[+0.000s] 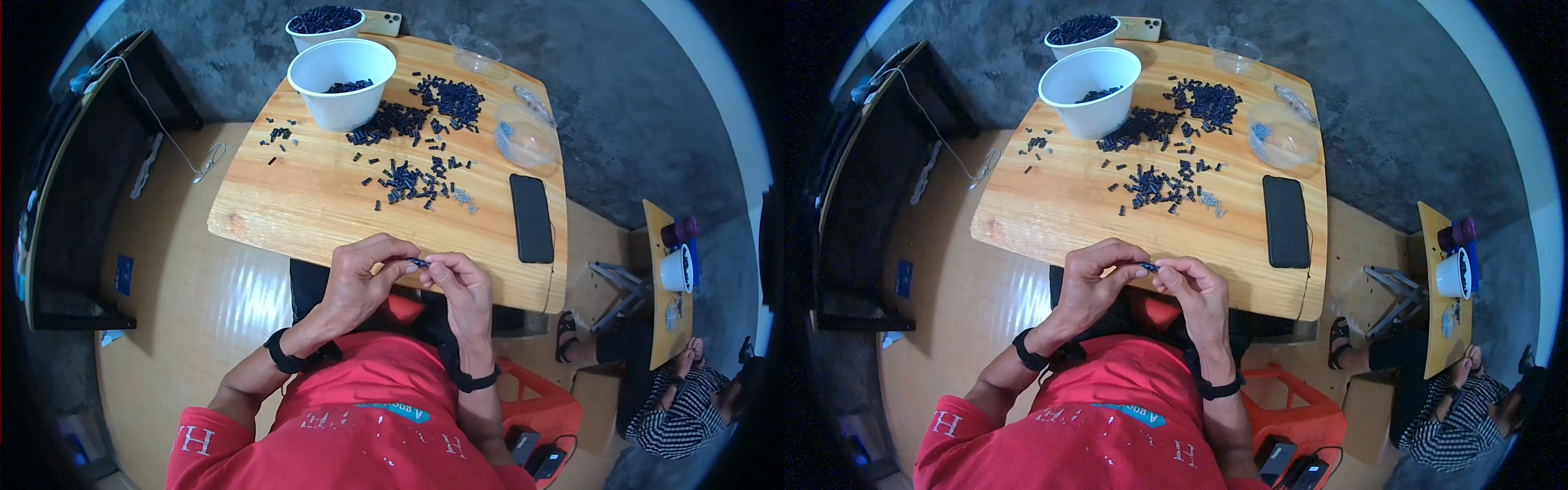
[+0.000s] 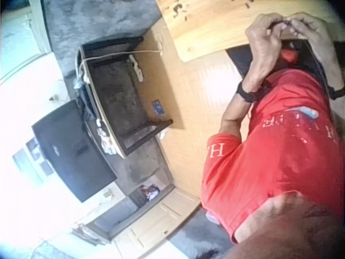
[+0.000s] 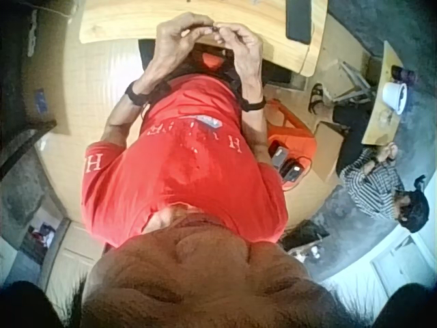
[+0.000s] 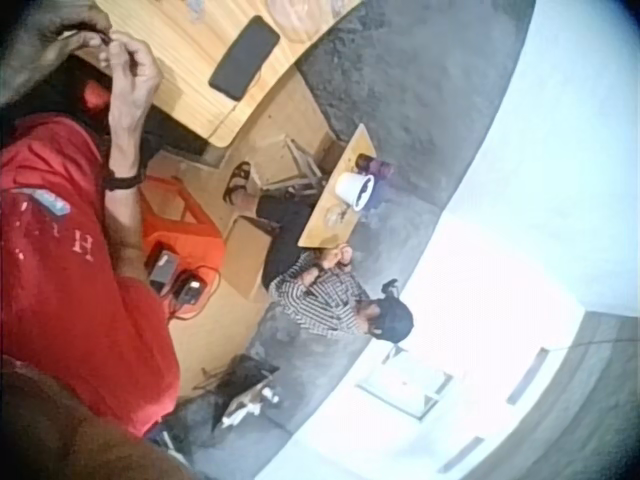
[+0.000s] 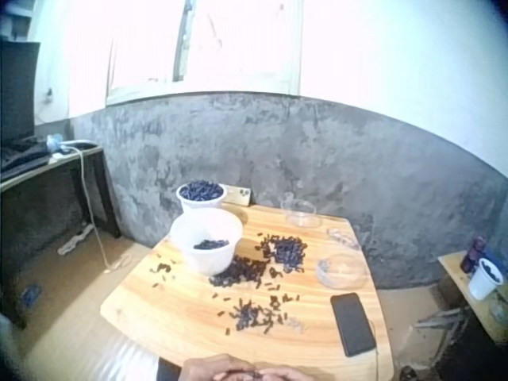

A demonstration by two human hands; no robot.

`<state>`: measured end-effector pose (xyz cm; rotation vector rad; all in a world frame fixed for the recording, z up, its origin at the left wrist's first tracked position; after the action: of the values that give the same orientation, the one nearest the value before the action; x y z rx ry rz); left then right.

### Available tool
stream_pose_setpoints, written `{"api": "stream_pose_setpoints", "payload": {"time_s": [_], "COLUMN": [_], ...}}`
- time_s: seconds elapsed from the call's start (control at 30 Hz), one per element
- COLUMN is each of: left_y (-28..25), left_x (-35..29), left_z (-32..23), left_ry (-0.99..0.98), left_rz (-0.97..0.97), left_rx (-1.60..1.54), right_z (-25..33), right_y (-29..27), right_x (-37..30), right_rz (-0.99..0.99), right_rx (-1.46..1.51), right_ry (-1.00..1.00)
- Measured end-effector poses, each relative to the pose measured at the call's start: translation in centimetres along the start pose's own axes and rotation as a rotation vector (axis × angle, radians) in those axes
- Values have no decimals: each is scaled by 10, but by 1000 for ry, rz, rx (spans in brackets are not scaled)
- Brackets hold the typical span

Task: Assembling small black plastic components by hand.

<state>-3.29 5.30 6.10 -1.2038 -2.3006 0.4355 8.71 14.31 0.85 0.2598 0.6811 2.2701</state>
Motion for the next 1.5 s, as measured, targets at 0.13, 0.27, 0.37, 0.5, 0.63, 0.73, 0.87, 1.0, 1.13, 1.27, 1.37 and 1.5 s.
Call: {"api": "stream_pose_setpoints", "payload": {"time_s": [0.13,0.27,0.37,0.5,0.63,0.73,0.87,1.0,1.13,1.27,1.37,1.5], "left_y": [2,2,2,0,-1,-1,2,2,-4,-7,-4,-7], "left_x": [-2,-4,-4,-5,-6,-7,-8,-10,-11,-11,-11,-10], "left_z": [4,5,0,-4,-7,-10,-7,-3,-10,-20,-18,-18], "left_ry": [-30,-50,-25,47,70,110,85,88,156,290,250,173], "left_rz": [31,45,24,-46,-90,-114,-111,-124,-189,-207,-175,-101], "left_rx": [-121,-144,-122,-33,16,42,5,61,136,273,161,43], "right_z": [-12,-15,-18,-23,-29,-33,-41,-44,-42,-38,-36,-31], "right_y": [-3,0,0,1,3,5,4,8,20,25,22,26], "right_x": [4,5,6,7,7,7,6,4,0,-4,-3,-5], "right_rz": [13,22,21,15,26,9,7,49,104,154,172,200], "right_rx": [206,255,298,310,366,432,497,539,547,574,505,524], "right_ry": [64,100,118,137,167,188,221,240,279,276,208,176]}}
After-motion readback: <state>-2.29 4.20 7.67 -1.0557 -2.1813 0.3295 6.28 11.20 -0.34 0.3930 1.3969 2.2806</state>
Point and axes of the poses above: each hand's wrist, its own x-axis towards the middle knuckle, its own y-axis out of the palm, z = x × y, the point moved 9 cm from there along x, towards the middle knuckle, and after that the axes turned 15 degrees about x, right-handed, at the moved point
